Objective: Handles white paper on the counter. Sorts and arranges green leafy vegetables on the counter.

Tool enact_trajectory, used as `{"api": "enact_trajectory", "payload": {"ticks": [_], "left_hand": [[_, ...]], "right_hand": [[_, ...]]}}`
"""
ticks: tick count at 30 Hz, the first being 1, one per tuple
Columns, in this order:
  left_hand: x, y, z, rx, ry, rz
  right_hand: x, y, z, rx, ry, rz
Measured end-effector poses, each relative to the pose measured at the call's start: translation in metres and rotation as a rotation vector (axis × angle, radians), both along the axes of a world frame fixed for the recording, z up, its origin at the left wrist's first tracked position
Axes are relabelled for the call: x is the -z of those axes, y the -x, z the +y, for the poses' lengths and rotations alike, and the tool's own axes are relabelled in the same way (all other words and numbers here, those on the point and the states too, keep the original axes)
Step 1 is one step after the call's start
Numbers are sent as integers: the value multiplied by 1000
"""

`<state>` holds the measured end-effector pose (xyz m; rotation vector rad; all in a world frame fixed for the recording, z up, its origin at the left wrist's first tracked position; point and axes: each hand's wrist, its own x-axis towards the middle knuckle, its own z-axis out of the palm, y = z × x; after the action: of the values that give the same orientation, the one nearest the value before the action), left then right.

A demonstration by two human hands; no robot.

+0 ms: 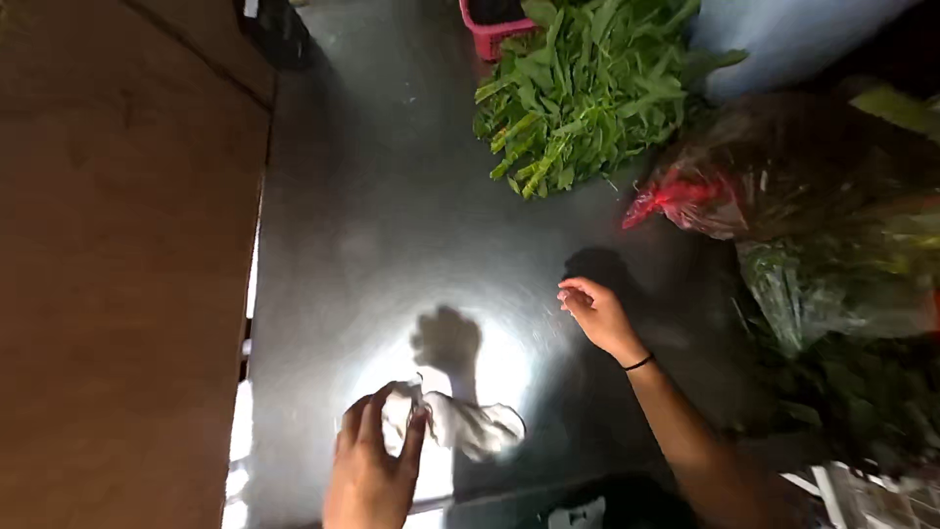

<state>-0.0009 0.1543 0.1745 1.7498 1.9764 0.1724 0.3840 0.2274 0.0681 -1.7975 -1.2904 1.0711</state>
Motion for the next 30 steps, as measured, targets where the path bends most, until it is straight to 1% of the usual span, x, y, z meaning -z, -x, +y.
{"api": "enact_trajectory", "payload": {"ticks": [2, 4, 6, 7, 8, 10, 12, 15, 17, 18, 20, 22, 24, 26, 28, 29, 30], "left_hand": [[10, -40, 75, 109, -44, -109], [21, -93, 165, 293, -87, -194], [30, -152, 248, 456, -101, -253], [41, -180, 286, 498, -139, -258], [54, -208, 319, 503, -181, -256], [78, -255, 365, 480, -200, -179], [91, -289, 393, 461, -99, -107], [90, -315, 400, 392, 56, -65], [78, -322, 392, 386, 161, -65], [66, -325, 388, 402, 206, -62], [32, -326, 378, 427, 219, -70], [-9, -316, 370, 449, 113, -85], [-60, -299, 367, 465, -46, -82], [-102, -284, 362, 484, -129, 6], [-124, -266, 353, 496, -137, 123], [-130, -255, 353, 471, -147, 138], [-135, -243, 355, 425, -159, 152]], "right_hand": [[1, 9, 57, 89, -34, -19], [8, 18, 119, 209, -102, -79], [12, 24, 169, 315, -98, -181], [15, 25, 190, 358, -70, -235], [21, 26, 205, 387, -34, -299], [37, 26, 219, 431, 0, -430], [41, 22, 220, 443, -10, -444], [19, 0, 193, 472, 3, -347], [-10, -22, 170, 511, 46, -364], [-31, -35, 161, 520, 86, -387], [-68, -70, 146, 489, 91, -445], [-109, -108, 130, 408, 27, -524], [-149, -142, 118, 372, -102, -631], [-192, -155, 115, 328, -125, -656], [-221, -158, 122, 249, -36, -690], [-228, -159, 123, 220, -45, -671], [-233, -160, 125, 228, -101, -637]]}}
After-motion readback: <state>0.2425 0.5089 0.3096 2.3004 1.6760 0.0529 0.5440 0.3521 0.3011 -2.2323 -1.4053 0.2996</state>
